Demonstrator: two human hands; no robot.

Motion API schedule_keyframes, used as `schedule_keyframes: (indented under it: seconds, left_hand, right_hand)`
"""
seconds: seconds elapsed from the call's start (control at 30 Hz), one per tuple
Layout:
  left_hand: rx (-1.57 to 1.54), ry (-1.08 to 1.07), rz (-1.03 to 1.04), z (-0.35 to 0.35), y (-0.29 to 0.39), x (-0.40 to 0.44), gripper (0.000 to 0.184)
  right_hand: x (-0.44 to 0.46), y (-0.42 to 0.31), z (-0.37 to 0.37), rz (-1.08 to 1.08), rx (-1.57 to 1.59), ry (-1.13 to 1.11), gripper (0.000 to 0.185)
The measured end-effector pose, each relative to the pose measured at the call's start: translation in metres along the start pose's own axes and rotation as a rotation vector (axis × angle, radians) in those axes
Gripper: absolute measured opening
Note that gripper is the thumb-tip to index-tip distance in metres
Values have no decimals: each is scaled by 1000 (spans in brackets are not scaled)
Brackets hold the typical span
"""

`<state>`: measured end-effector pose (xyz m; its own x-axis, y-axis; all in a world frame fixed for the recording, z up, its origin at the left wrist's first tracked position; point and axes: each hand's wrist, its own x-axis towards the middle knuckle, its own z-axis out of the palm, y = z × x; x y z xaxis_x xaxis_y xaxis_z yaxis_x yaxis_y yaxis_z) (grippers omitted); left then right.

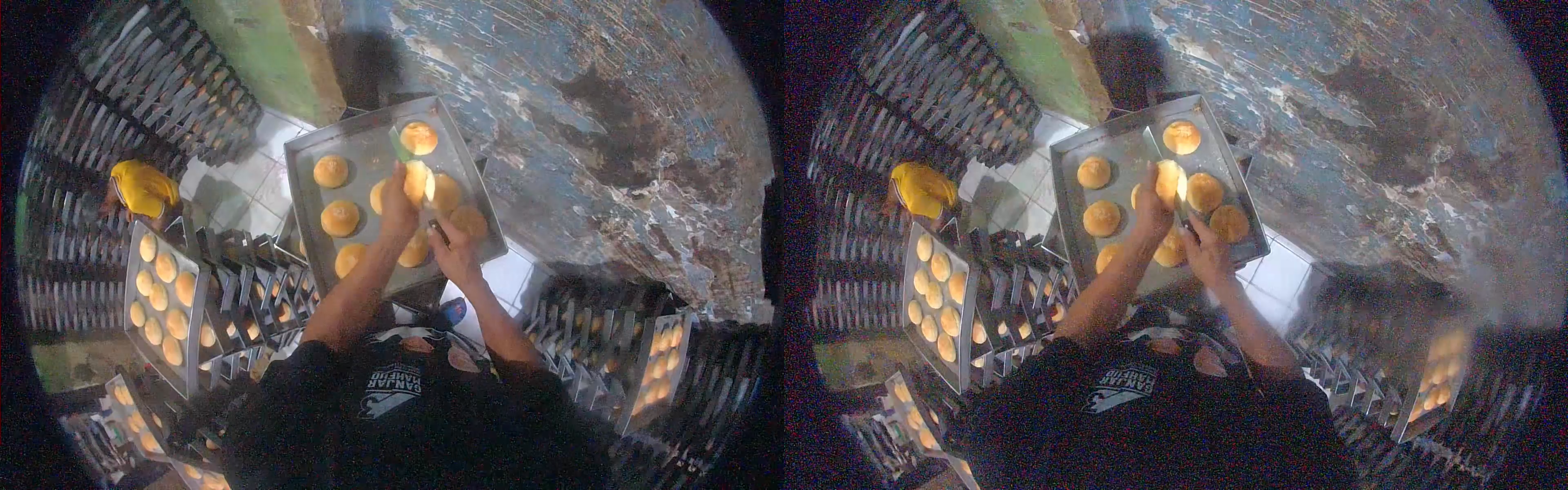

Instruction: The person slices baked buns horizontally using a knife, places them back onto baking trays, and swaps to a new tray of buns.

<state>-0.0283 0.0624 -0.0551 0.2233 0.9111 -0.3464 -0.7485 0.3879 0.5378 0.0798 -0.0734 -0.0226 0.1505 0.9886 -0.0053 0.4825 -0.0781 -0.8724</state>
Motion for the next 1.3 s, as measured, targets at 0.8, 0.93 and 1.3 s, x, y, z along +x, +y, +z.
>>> schedule_keyframes:
  seconds: [0.8, 0.93, 1.3]
  left_hand:
    - [1978, 162, 681, -126, 125, 51, 69]
    - [1245, 12, 341, -125, 110, 49, 74]
    - [-165, -155, 5, -18, 70, 2, 45]
  right_hand:
    - [-61, 27, -4, 90, 127, -58, 46]
    - [-51, -15, -6, 167, 404, -73, 46]
    - [-59, -23, -18, -75, 276, 50, 51]
